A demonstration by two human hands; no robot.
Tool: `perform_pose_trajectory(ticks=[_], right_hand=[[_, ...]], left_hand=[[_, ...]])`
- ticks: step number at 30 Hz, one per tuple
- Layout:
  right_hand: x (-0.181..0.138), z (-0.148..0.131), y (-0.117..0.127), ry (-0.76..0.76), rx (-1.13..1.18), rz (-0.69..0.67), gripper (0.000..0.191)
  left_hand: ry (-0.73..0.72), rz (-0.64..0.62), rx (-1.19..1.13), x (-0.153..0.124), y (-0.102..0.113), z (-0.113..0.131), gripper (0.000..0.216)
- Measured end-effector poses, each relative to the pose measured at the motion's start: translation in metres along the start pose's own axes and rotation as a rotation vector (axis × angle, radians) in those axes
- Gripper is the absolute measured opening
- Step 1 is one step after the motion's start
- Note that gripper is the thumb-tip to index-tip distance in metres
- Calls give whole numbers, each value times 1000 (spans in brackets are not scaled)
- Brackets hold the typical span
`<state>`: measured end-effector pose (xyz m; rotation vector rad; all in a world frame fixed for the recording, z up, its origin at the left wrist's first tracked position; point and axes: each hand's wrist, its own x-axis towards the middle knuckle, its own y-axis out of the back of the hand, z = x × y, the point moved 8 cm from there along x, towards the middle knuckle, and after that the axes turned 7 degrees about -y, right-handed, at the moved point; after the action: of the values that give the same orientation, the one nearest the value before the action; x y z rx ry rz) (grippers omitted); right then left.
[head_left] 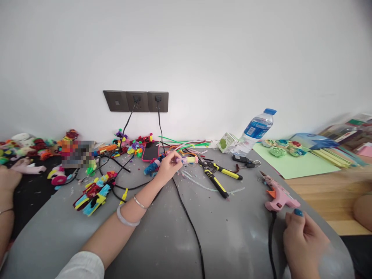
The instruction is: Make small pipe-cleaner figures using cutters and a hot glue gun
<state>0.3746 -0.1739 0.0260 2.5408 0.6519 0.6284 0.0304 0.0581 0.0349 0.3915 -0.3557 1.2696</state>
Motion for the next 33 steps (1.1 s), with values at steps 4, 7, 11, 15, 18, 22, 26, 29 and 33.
perform_pose_trajectory(ticks=[4,7,11,15,18,22,26,29,33], right_hand=[[0,0,-1,31,27,-5,44],[0,0,-3,46,51,-23,46],[0,1,-2,57,38,-18,46],[1,0,-3,22,2,-21,42],[0,-4,-1,-1,-18,-20,39],[-2,-10,2,22,-17,-1,38],[-1,-6,1,41,-6,10,40],[-1,-2,0,62,28,23,42],[0,1,-1,68,24,24,41]], left_hand=[[-6,4,1,-1,0,2,15],[-7,19,-1,-1,2,3,14],[8,25,21,-1,3,3,16],[12,24,23,-1,3,0,16],[5,14,28,-1,3,-1,15],[-3,5,7,0,3,-2,17],[-20,10,-62,2,4,-1,19],[-29,18,-100,2,5,-3,20],[-41,2,-123,1,4,-5,23]])
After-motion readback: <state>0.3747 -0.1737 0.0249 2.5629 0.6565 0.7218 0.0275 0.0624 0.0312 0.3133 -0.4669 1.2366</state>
